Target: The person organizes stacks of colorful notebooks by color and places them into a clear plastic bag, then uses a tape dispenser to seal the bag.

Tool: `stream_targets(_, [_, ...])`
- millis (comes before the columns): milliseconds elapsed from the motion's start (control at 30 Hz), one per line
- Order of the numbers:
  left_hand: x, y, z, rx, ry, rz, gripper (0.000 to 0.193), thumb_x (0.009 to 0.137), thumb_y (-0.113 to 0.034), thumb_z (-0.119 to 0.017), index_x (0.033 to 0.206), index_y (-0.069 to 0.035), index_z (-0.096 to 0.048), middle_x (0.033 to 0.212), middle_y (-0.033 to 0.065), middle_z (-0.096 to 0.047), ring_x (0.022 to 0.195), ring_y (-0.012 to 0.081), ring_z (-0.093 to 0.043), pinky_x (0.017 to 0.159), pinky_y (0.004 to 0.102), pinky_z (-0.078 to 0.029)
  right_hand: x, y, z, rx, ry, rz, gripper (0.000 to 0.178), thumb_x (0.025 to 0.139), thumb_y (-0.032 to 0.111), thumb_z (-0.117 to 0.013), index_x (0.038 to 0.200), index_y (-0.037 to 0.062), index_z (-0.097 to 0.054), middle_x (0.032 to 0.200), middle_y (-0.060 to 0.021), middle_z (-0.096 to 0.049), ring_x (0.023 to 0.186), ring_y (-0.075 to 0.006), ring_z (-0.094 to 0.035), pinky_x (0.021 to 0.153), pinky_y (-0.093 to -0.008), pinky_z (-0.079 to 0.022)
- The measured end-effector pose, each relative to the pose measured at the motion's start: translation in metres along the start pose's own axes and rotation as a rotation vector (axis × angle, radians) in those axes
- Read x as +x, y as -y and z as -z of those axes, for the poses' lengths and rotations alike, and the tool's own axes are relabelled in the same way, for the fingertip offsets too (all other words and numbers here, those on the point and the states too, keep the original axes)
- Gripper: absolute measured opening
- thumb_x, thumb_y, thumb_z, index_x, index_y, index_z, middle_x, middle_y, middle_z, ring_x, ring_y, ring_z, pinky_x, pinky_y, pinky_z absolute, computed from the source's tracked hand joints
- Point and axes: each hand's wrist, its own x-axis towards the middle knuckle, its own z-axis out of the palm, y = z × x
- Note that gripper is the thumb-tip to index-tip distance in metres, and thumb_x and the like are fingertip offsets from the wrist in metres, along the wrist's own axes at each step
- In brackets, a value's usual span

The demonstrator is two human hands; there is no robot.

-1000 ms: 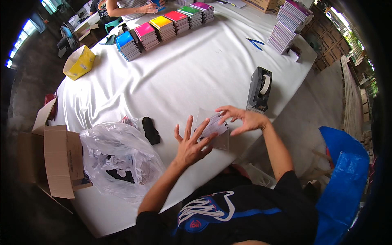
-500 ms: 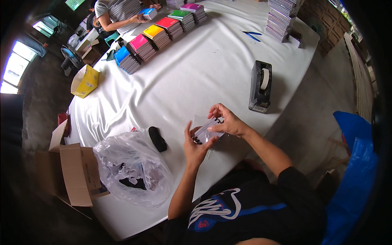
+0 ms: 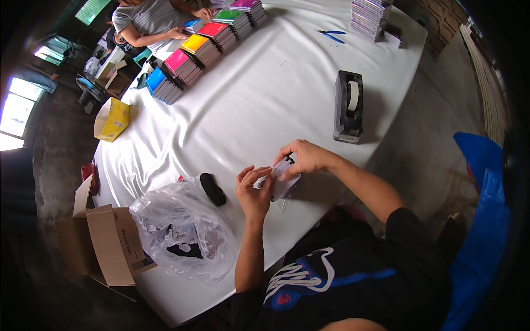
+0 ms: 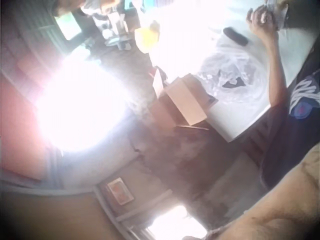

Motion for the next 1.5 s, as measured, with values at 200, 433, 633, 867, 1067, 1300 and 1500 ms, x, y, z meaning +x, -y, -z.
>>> stream_targets(200, [-0.013,-0.020,0.012,0.074,0.141,0.025,0.092,0.070,-0.022,-0.076,0.140,-0.005,-0.018,0.104,-0.0022,-0.067,0.123,0.0188,-0.041,0.095,0.0404,-0.021,-0.005,-0.003,-0.011,-0.172,-0.222,0.252,0.031,0.062,0.014,-0.078,0.091,0.0099,-0.070,0.103,-0.0075,-0.062,0.093,-0.0205,-0.059,0.081,-0.0313,-0.045])
stream_targets(433, [-0.024,-0.017,0.017,0.446,0.212,-0.180,0.065,0.068,-0.027,-0.077,0.127,-0.019,-0.051,0.113,-0.0069,-0.064,0.127,0.0190,-0.038,0.091,0.0426,-0.019,-0.039,0.007,-0.036,-0.771,-0.376,0.519,0.011,0.075,0.010,-0.063,0.081,0.0140,-0.071,0.119,-0.0047,-0.053,0.109,-0.0193,-0.051,0.094,-0.0400,-0.034])
stream_targets(633, [-0.039,-0.007,0.006,0.505,0.014,-0.394,0.026,0.073,-0.018,-0.070,0.099,-0.026,-0.069,0.110,-0.0100,-0.064,0.108,0.0134,-0.054,0.083,0.0391,-0.025,-0.072,-0.020,0.016,-0.501,-0.744,0.284,0.017,0.076,0.010,-0.061,0.091,0.0123,-0.068,0.111,-0.0093,-0.056,0.103,-0.0256,-0.054,0.088,-0.0389,-0.041])
stream_targets(867, [-0.039,0.002,0.000,0.418,-0.046,-0.515,0.031,0.070,-0.011,-0.068,0.099,-0.021,-0.068,0.109,-0.0110,-0.063,0.096,0.0073,-0.056,0.079,0.0342,-0.024,-0.073,-0.119,0.074,0.241,-1.228,-0.323,0.050,0.078,0.047,-0.066,0.102,0.0031,-0.061,0.106,-0.0093,-0.057,0.101,-0.0208,-0.052,0.089,-0.0337,-0.038])
stream_targets(1067, [-0.039,0.005,0.002,0.409,-0.051,-0.512,0.028,0.069,-0.014,-0.070,0.096,-0.021,-0.069,0.108,-0.0110,-0.064,0.096,0.0070,-0.056,0.079,0.0345,-0.025,-0.062,-0.097,0.070,0.482,-1.065,-0.293,0.046,0.075,0.049,-0.068,0.089,0.0052,-0.067,0.096,-0.0098,-0.063,0.101,-0.0201,-0.053,0.092,-0.0325,-0.036])
stream_targets(1300, [-0.038,0.009,0.004,0.409,-0.050,-0.525,0.029,0.069,-0.012,-0.071,0.096,-0.021,-0.069,0.107,-0.0109,-0.063,0.095,0.0073,-0.056,0.079,0.0346,-0.026,-0.067,-0.083,0.041,0.848,-1.171,-0.049,0.050,0.075,0.044,-0.068,0.111,0.0109,-0.059,0.107,-0.0008,-0.059,0.108,-0.0148,-0.049,0.102,-0.0496,-0.018])
stream_targets(1500, [-0.038,0.006,0.000,0.329,-0.055,-0.528,0.029,0.070,-0.009,-0.070,0.096,-0.020,-0.069,0.095,-0.0072,-0.061,0.095,0.0096,-0.057,0.074,0.0307,-0.031,-0.093,-0.135,0.002,0.396,-1.202,-0.243,0.039,0.075,0.035,-0.069,0.110,0.0202,-0.061,0.129,-0.0001,-0.047,0.129,-0.0184,-0.028,0.102,-0.0577,-0.013])
